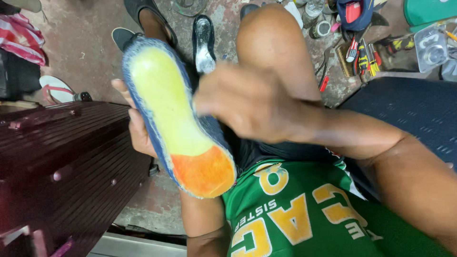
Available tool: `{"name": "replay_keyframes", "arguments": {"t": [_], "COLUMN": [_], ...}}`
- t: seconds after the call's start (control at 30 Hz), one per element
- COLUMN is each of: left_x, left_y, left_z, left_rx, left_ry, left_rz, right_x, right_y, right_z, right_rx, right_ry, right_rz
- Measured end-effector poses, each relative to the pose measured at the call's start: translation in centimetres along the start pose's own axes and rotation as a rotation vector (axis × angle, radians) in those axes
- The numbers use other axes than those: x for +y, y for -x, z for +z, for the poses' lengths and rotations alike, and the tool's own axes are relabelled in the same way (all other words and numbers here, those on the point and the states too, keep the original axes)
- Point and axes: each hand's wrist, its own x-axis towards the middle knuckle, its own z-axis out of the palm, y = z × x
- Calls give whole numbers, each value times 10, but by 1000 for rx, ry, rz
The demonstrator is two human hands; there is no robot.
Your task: The person scrubs the sole of a blue slipper with a small brush, then picks up a black slipper and scrapes its sole with a small tool to remove debris. The person continues to scrape and clean the black slipper's sole.
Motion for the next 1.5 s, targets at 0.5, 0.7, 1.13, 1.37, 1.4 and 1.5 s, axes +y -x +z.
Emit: {"name": "replay_keyframes", "arguments": {"t": [0.5,0.7,1.13,1.37,1.4,1.5], "left_x": [19,34,85,57,45,5], "left_y": [7,-5,-6,-50,-55,-62], "left_z": [-41,-42,-27,128,144,176], "left_rx": [10,46,76,-1234,-1378,-1595], "left_ry": [130,258,-1547,-1916,-1952,-2095], "left_rz": [-68,-159,698,710,737,915], "right_x": [-13,-14,0,39,45,65], "right_y": [-25,-71,14,30,36,47], "right_z": [27,38,34,-30,-38,-56], "right_rx": [-206,-42,-139,134,148,357], "right_ry": [-69,153,-1260,-1752,-1769,-1256], "right_rz": [-118,-33,540,802,844,965]}}
